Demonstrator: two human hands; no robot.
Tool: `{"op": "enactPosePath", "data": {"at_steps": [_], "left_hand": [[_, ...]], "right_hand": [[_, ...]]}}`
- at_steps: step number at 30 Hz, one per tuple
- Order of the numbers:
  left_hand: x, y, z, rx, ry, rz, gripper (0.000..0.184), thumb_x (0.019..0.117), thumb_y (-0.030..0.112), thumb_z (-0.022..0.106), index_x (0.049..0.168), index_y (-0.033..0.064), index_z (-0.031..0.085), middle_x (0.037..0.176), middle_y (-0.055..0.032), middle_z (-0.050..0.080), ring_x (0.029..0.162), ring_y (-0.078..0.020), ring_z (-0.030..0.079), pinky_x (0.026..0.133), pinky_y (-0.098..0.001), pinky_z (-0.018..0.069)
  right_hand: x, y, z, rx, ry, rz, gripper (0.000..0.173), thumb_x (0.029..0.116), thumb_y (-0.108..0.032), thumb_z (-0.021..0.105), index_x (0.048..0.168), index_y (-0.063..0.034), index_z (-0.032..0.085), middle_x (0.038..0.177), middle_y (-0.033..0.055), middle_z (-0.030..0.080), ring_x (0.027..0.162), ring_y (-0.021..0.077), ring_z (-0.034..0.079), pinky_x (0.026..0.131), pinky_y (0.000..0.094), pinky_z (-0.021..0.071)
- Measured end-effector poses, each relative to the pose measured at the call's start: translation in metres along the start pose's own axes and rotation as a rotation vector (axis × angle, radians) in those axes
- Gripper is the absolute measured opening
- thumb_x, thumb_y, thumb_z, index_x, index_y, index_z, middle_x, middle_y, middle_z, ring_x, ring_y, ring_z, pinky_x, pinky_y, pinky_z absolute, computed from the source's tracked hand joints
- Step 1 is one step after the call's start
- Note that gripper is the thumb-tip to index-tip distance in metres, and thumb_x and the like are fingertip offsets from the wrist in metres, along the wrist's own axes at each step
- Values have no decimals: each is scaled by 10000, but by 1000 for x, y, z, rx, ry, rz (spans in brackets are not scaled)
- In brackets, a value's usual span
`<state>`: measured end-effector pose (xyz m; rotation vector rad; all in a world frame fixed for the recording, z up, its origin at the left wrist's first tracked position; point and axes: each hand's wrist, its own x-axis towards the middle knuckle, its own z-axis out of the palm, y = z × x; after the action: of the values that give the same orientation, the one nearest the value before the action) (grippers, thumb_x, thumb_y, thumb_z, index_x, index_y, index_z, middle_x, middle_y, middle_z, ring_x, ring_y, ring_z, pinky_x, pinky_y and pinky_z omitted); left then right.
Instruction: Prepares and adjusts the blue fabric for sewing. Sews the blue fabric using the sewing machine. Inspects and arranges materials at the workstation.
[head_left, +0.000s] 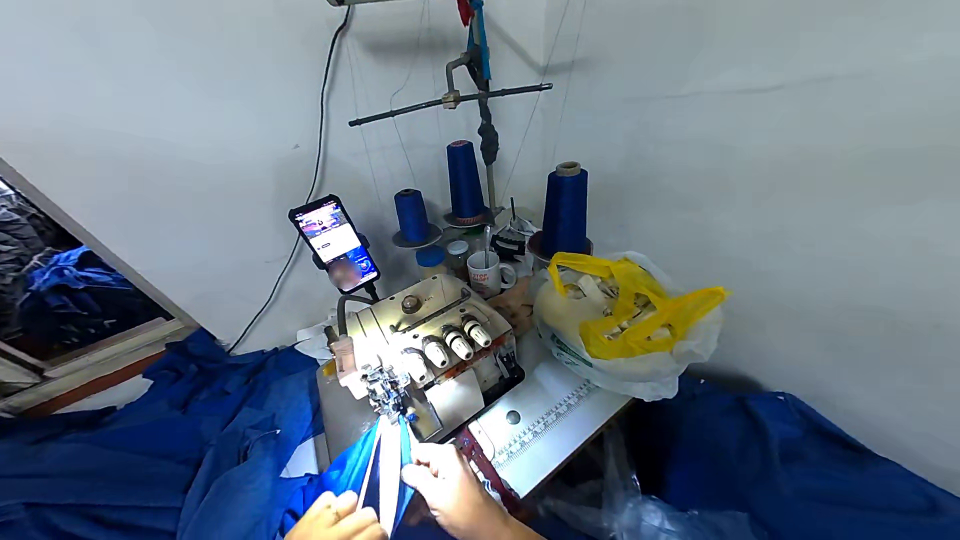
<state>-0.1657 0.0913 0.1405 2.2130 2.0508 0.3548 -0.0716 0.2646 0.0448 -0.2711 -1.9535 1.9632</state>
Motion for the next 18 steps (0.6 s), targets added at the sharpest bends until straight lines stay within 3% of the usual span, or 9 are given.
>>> {"op": "enactPosePath", "data": {"at_steps": [3,4,6,11,14,18], "left_hand": [[1,-4,11,19,95,8,190,998,61,548,974,2,727,830,-154,686,820,-358,632,772,-495,470],[3,3,14,56,83,18,197,990,49,539,973,14,732,847,-141,703,837,-351,647,780,-494,477],[8,16,19,104,14,8,229,992,21,496,1000,18,725,928,-146,730,919,-373,662,815,-513,468],[12,16,27,164,27,56,234,990,34,487,932,61,712,843,-89,703,834,-315,641,757,-457,461],[17,14,32,186,61,71,243,992,41,478,921,78,707,828,-63,690,812,-283,617,740,-430,441],[22,6,34,134,100,26,224,1013,50,497,949,45,712,847,-116,701,809,-322,616,756,-458,441]], "right_hand": [[-2,0,2,71,-2,44,134,982,-89,567,926,24,611,762,43,597,658,102,626,645,295,568],[-2,-1,2,54,0,37,105,940,-72,596,944,30,621,769,28,569,675,82,560,653,272,499],[-4,-2,-1,30,-40,26,170,897,-41,638,1034,59,651,834,61,615,741,89,568,711,282,493],[-10,3,-10,170,-98,-25,179,927,22,557,1073,59,653,920,65,665,820,58,634,768,257,544],[-8,6,-11,241,-120,3,190,917,39,539,1075,44,645,898,29,653,791,39,622,737,246,536],[-5,6,-11,310,-123,81,203,935,49,524,1101,38,641,900,26,663,754,52,644,689,260,563]]}}
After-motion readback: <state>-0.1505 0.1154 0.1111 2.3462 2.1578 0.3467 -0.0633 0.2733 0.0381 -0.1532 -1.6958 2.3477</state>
